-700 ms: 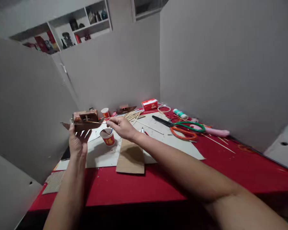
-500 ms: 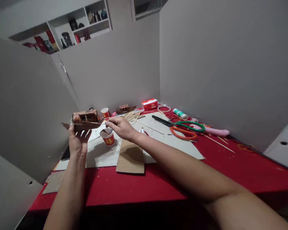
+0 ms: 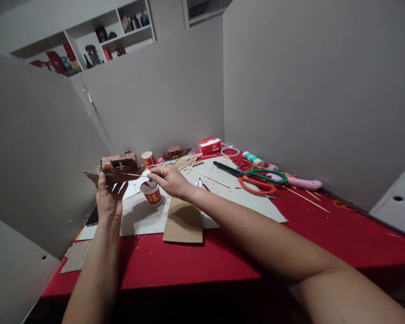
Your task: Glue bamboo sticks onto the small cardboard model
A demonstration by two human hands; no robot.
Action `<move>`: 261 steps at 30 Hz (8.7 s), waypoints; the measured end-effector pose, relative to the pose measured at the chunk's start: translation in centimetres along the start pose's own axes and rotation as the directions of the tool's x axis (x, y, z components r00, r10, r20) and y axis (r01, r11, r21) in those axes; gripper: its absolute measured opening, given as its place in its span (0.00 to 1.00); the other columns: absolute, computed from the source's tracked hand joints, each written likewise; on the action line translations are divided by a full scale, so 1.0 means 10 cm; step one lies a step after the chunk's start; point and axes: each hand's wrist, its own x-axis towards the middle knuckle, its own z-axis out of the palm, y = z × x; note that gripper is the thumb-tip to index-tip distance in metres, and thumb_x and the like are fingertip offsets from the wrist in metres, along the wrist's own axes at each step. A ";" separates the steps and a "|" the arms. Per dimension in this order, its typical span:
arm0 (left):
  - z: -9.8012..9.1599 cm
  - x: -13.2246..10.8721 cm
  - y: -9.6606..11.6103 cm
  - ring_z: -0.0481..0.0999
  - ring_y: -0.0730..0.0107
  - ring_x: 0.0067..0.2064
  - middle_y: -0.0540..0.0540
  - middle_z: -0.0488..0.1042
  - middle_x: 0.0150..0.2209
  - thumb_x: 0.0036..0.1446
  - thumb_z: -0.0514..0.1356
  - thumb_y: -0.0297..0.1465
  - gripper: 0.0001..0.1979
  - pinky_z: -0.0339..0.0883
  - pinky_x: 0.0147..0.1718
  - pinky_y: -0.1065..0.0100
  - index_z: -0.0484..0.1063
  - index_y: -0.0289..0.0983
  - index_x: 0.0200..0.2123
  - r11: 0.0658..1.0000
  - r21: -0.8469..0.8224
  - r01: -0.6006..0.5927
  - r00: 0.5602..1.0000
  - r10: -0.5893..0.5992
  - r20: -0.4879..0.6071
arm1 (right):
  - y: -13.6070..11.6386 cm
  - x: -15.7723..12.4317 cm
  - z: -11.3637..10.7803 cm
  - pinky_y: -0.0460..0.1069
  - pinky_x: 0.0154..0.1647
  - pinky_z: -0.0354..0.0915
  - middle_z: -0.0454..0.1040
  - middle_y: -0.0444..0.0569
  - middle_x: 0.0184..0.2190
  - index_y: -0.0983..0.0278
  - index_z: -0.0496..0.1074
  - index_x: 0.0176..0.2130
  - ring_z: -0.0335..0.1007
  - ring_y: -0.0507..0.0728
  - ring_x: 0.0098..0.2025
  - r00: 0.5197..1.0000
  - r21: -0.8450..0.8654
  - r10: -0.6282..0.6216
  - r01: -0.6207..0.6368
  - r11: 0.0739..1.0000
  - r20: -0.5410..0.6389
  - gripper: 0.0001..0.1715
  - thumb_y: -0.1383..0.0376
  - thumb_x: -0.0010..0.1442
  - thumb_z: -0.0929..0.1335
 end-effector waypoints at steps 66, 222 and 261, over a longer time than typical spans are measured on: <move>-0.01 0.02 0.02 0.77 0.52 0.53 0.41 0.74 0.54 0.45 0.70 0.49 0.29 0.74 0.46 0.57 0.72 0.44 0.49 0.999 0.037 -0.002 0.998 -0.001 0.059 | -0.01 0.01 -0.02 0.49 0.36 0.62 0.75 0.48 0.29 0.64 0.75 0.34 0.68 0.53 0.32 0.994 -0.137 -0.087 0.077 0.988 -0.067 0.18 0.57 0.67 0.63; -0.02 0.06 0.05 0.74 0.53 0.56 0.40 0.75 0.54 0.49 0.65 0.52 0.25 0.72 0.50 0.57 0.75 0.41 0.44 0.994 -0.042 0.099 0.993 -0.102 -0.060 | -0.02 0.03 -0.30 0.48 0.32 0.53 0.65 0.43 0.24 0.62 0.67 0.32 0.54 0.51 0.26 0.976 -0.340 -0.068 0.137 0.931 0.206 0.17 0.58 0.70 0.59; -0.04 0.10 0.05 0.75 0.55 0.55 0.44 0.76 0.48 0.49 0.64 0.50 0.22 0.73 0.49 0.58 0.75 0.43 0.41 0.988 -0.086 0.125 0.987 -0.132 -0.087 | 0.01 0.01 -0.26 0.48 0.33 0.55 0.68 0.45 0.26 0.63 0.70 0.33 0.59 0.52 0.28 0.985 -0.323 -0.053 0.104 0.941 0.162 0.16 0.59 0.69 0.60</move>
